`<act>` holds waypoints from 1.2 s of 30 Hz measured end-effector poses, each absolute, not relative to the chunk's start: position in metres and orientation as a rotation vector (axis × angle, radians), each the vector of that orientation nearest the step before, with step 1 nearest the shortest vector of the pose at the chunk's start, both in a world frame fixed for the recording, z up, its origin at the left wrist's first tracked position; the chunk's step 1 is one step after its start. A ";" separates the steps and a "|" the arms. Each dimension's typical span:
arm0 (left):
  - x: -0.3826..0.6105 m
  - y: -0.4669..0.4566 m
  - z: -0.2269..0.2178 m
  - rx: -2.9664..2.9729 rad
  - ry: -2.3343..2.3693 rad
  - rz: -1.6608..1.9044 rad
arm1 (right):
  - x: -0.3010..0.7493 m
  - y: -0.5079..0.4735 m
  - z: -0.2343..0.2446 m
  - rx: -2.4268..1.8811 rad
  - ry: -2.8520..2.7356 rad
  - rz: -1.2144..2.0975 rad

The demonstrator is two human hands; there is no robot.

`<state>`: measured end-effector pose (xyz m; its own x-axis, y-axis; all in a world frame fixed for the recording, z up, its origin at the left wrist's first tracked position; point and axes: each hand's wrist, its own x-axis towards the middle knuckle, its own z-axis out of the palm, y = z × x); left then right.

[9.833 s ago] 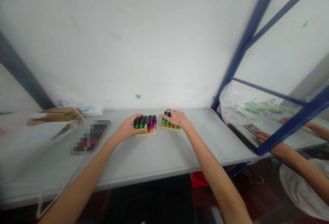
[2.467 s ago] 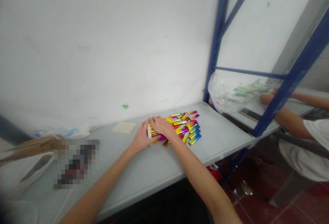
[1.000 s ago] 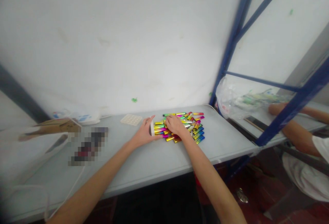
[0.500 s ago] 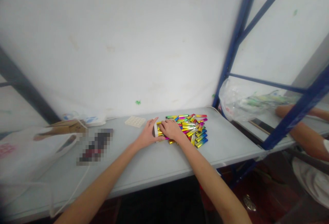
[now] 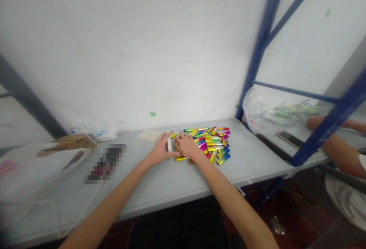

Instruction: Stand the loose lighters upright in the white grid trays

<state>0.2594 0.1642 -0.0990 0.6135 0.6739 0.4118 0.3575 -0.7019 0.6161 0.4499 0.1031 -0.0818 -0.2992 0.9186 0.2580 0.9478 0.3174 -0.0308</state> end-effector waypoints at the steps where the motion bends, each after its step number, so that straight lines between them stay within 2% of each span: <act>1: 0.254 0.166 -0.097 2.370 0.821 0.892 | 0.452 0.104 -0.083 -1.714 -2.339 -0.171; 4: 0.233 0.170 -0.093 2.418 0.850 0.959 | 0.458 0.104 -0.083 -1.695 -2.291 -0.151; 8: 0.207 0.167 -0.097 2.405 1.137 1.092 | 0.465 0.106 -0.081 -1.591 -2.140 -0.167; 15: 0.156 0.141 -0.110 2.682 1.270 1.019 | 0.442 0.137 -0.067 -1.498 -2.088 -0.103; 18: 0.136 0.129 -0.121 2.798 1.280 0.851 | 0.406 0.160 -0.059 -1.480 -2.231 0.001; 24: 0.121 0.107 -0.125 2.915 1.376 0.583 | 0.348 0.193 -0.058 -1.735 -2.309 0.215; 36: 0.167 0.096 -0.078 2.793 1.745 0.274 | 0.393 0.176 -0.068 -1.848 -2.225 0.087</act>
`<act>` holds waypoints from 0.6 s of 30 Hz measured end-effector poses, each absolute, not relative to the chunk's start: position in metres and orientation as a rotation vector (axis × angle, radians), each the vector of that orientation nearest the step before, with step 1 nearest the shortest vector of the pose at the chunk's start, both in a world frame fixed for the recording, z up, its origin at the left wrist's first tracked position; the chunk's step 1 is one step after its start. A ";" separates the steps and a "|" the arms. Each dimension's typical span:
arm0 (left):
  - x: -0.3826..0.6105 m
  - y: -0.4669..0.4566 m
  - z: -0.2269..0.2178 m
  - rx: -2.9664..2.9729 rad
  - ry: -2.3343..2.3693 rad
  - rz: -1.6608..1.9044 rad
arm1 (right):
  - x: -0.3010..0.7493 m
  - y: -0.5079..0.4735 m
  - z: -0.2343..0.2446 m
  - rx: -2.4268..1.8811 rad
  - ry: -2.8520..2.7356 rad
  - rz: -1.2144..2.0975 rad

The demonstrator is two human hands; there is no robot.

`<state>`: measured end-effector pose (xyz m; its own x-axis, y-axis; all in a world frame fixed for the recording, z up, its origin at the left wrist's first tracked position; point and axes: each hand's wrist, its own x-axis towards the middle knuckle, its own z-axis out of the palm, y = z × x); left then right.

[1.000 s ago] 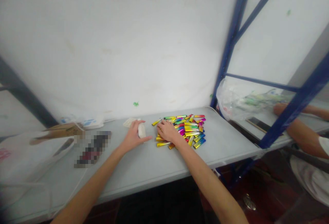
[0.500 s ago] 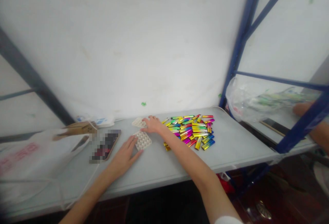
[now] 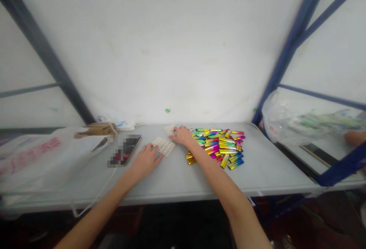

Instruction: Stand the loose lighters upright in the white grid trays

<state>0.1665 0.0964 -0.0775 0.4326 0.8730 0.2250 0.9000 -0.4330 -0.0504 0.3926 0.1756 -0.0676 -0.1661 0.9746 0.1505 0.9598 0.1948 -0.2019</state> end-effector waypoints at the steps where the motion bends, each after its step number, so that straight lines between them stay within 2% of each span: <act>1: 0.170 0.098 -0.076 -2.508 -1.607 -0.218 | 0.395 0.174 -0.068 -1.866 -2.206 0.079; 6: 0.190 0.122 -0.069 -2.465 -1.772 -0.185 | 0.399 0.171 -0.066 -1.900 -2.186 0.058; 12: 0.201 0.150 -0.076 -2.474 -1.844 -0.308 | 0.414 0.169 -0.048 -1.878 -2.116 0.013; 18: 0.204 0.188 -0.078 -2.482 -1.856 -0.541 | 0.446 0.131 -0.035 -1.527 -1.930 0.093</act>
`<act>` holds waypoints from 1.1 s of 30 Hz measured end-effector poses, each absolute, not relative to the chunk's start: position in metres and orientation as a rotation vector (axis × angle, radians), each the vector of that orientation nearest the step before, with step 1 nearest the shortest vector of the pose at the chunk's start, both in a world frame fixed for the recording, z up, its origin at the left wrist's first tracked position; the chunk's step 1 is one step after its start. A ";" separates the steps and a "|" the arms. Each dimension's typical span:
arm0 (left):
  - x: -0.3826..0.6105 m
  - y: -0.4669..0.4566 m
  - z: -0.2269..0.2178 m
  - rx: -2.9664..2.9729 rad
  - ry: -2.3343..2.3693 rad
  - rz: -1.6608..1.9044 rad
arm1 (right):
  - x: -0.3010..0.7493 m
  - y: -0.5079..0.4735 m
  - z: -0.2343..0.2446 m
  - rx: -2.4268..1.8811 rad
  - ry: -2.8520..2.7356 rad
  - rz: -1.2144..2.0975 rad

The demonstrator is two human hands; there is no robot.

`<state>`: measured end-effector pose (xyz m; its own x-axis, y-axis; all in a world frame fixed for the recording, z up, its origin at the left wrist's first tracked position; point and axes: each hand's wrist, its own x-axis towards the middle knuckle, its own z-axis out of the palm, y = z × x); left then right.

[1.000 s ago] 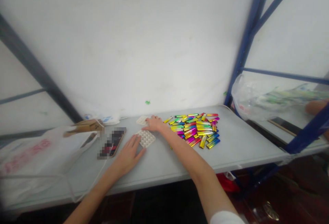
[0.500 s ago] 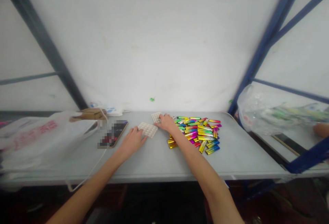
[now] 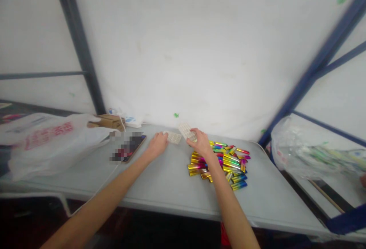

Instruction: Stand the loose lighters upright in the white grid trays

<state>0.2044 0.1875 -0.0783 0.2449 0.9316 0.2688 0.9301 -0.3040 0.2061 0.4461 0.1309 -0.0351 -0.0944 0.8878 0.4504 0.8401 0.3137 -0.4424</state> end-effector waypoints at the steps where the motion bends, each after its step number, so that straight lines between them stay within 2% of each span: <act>1: 0.206 0.197 -0.078 2.456 1.845 0.585 | 0.449 0.118 -0.038 -1.472 -1.929 0.122; 9: 0.203 0.241 -0.086 2.270 1.756 1.007 | 0.445 0.034 -0.085 -1.313 -2.143 0.162; 17: 0.197 0.235 -0.078 2.353 1.431 1.197 | 0.410 0.055 -0.074 -1.240 -2.436 0.179; 22: 0.190 0.222 -0.075 2.458 1.101 1.096 | 0.439 0.056 -0.073 -1.274 -2.265 0.073; 26: 0.178 0.218 -0.076 2.553 0.934 0.867 | 0.493 0.065 -0.070 -1.385 -2.107 0.112; 30: 0.174 0.216 -0.072 2.582 0.913 0.732 | 0.534 0.109 -0.061 -1.593 -1.955 0.044; 33: 0.169 0.216 -0.067 2.523 0.883 0.566 | 0.542 0.155 -0.056 -1.743 -2.060 0.038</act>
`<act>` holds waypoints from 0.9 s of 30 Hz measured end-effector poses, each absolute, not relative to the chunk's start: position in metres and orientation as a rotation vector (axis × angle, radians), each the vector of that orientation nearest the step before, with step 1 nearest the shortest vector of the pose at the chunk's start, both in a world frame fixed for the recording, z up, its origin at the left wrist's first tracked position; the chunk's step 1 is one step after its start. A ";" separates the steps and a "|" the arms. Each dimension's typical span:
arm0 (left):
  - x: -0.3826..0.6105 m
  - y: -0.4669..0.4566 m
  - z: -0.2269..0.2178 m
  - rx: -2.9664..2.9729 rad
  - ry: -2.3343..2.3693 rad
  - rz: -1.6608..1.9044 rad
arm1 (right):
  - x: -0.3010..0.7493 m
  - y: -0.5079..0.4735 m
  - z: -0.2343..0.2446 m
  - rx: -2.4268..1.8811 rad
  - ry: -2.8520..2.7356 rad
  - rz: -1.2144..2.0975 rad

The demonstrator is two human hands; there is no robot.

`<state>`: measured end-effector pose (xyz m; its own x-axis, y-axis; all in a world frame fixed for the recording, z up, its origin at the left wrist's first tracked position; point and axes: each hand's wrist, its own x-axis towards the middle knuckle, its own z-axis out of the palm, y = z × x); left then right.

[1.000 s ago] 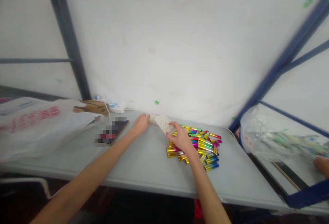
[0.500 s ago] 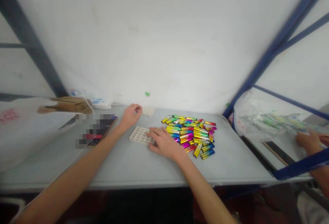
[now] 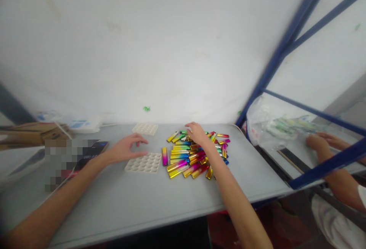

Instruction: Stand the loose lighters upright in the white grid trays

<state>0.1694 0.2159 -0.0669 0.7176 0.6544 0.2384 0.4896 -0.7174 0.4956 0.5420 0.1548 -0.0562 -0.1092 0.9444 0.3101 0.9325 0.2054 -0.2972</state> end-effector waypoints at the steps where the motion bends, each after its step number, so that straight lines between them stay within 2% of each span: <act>1: 0.167 0.216 -0.065 2.495 0.877 0.499 | 0.542 0.168 -0.056 -1.800 -2.101 0.069; 6: 0.148 0.217 -0.054 2.419 0.851 0.228 | 0.539 0.197 -0.058 -1.852 -2.110 0.182; 11: 0.143 0.208 -0.048 2.518 0.803 0.062 | 0.538 0.185 -0.056 -1.794 -1.872 0.155; 16: 0.167 0.196 -0.059 2.549 0.790 0.235 | 0.512 0.163 -0.059 -1.248 -1.267 0.554; 19: 0.181 0.191 -0.068 2.545 0.839 0.372 | 0.491 0.153 -0.061 -1.133 -1.189 0.749; 27: 0.191 0.194 -0.079 2.512 0.891 0.533 | 0.462 0.135 -0.067 -1.340 -1.521 0.422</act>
<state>0.1907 0.1938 -0.0787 0.7211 0.6597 0.2116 0.4986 -0.7062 0.5027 0.4617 0.1351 -0.0671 0.1399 0.8822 0.4496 0.5243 0.3192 -0.7894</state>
